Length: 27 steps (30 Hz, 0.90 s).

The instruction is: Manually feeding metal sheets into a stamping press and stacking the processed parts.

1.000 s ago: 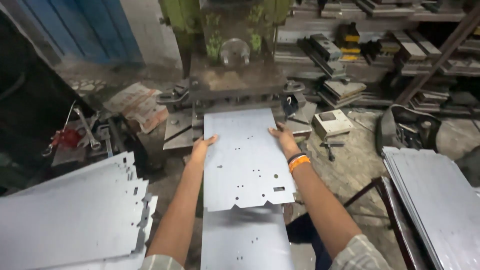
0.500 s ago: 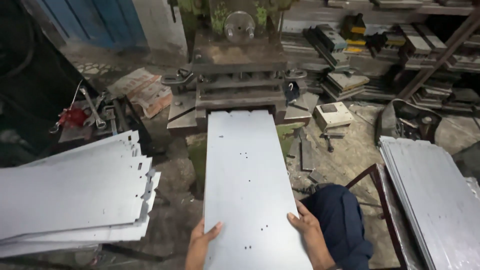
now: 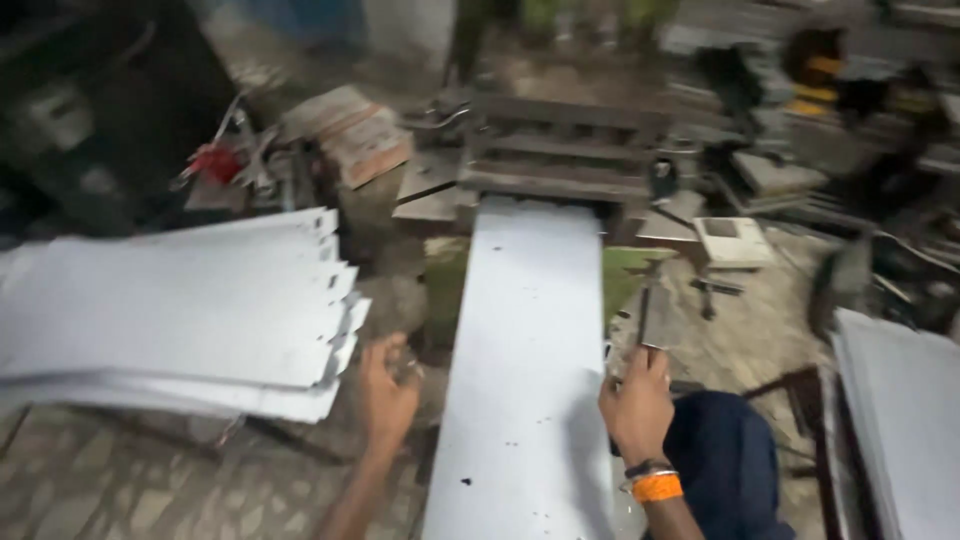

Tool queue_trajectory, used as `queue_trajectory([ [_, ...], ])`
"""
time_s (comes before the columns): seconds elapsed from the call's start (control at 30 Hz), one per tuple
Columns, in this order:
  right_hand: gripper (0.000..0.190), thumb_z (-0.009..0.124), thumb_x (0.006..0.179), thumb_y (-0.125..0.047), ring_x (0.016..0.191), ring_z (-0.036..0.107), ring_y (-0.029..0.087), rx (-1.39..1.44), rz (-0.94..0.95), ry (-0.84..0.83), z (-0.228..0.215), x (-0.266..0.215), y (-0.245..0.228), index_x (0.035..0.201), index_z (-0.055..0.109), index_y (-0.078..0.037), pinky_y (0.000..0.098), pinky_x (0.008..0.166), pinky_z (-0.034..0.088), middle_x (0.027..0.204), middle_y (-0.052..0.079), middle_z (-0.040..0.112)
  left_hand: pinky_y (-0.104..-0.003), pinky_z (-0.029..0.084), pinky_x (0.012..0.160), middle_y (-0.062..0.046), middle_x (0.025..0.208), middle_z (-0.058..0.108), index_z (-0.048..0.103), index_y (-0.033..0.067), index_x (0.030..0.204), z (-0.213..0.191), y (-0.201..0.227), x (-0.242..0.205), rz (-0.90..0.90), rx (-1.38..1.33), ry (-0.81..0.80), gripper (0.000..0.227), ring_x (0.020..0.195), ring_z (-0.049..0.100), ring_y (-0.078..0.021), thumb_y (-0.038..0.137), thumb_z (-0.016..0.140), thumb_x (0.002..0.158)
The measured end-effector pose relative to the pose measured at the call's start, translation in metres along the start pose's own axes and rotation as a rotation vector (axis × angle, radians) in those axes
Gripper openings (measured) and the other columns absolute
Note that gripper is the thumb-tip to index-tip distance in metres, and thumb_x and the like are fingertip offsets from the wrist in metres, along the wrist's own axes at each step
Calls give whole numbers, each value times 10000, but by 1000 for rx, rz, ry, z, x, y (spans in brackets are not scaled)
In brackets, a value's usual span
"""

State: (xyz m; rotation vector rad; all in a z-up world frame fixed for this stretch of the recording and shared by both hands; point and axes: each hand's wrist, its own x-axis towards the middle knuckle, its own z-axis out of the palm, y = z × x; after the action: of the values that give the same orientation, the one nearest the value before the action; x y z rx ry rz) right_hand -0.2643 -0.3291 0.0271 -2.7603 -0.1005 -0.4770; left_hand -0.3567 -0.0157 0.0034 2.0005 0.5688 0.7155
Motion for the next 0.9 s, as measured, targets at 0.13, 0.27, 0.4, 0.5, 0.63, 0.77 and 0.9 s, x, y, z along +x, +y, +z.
queue_trajectory([
  [0.13,285,665,866,-115,1040,693,477,528,35,-391,13,41,-117,1141,642,-43,556,833,594,1160,224,664,-506,450,1015,-174,1090,664,666,44,1149,-48,-59,87,23,123,129,439,1076,643,-395,-8,799,734],
  [0.27,384,743,843,-98,900,750,377,1060,102,-814,120,50,-211,1199,648,11,410,735,629,1071,227,730,-481,364,1133,-170,1439,500,510,51,1386,-84,-128,163,-24,643,233,536,1357,463,-354,189,699,904],
  [0.4,489,712,891,-105,904,730,270,1204,631,-1061,243,33,-279,1333,543,20,355,696,635,1129,170,695,-540,122,1268,-234,1676,262,252,3,1616,-58,-181,134,-204,1036,-38,765,1582,176,-352,537,325,1073],
  [0.5,463,850,721,-300,858,716,268,991,789,-1059,364,4,-283,1130,731,-116,448,682,634,1117,111,695,-551,81,1267,-253,1674,223,226,-15,1608,-45,-139,107,-204,968,-130,792,1575,150,-377,539,353,1055],
  [0.63,533,848,760,-205,984,710,356,1053,877,-1010,369,-10,-297,1235,694,-18,463,725,593,1185,207,691,-521,191,1251,-242,1614,371,398,0,1546,-44,-125,68,-39,695,-22,704,1533,282,-378,480,464,1035],
  [0.77,492,875,735,-147,888,678,297,1012,753,-862,279,-1,-295,1171,703,2,322,778,559,1022,174,720,-396,514,1047,-195,1299,568,515,23,1382,-79,-130,54,-409,128,755,610,1251,604,-348,131,797,852],
  [0.9,229,804,797,-56,675,637,261,1333,587,-893,110,-4,-286,995,721,22,337,586,540,795,142,678,-528,380,1130,-125,1401,480,549,294,1381,-114,-211,76,-674,-1117,929,685,1347,509,-362,610,853,855],
])
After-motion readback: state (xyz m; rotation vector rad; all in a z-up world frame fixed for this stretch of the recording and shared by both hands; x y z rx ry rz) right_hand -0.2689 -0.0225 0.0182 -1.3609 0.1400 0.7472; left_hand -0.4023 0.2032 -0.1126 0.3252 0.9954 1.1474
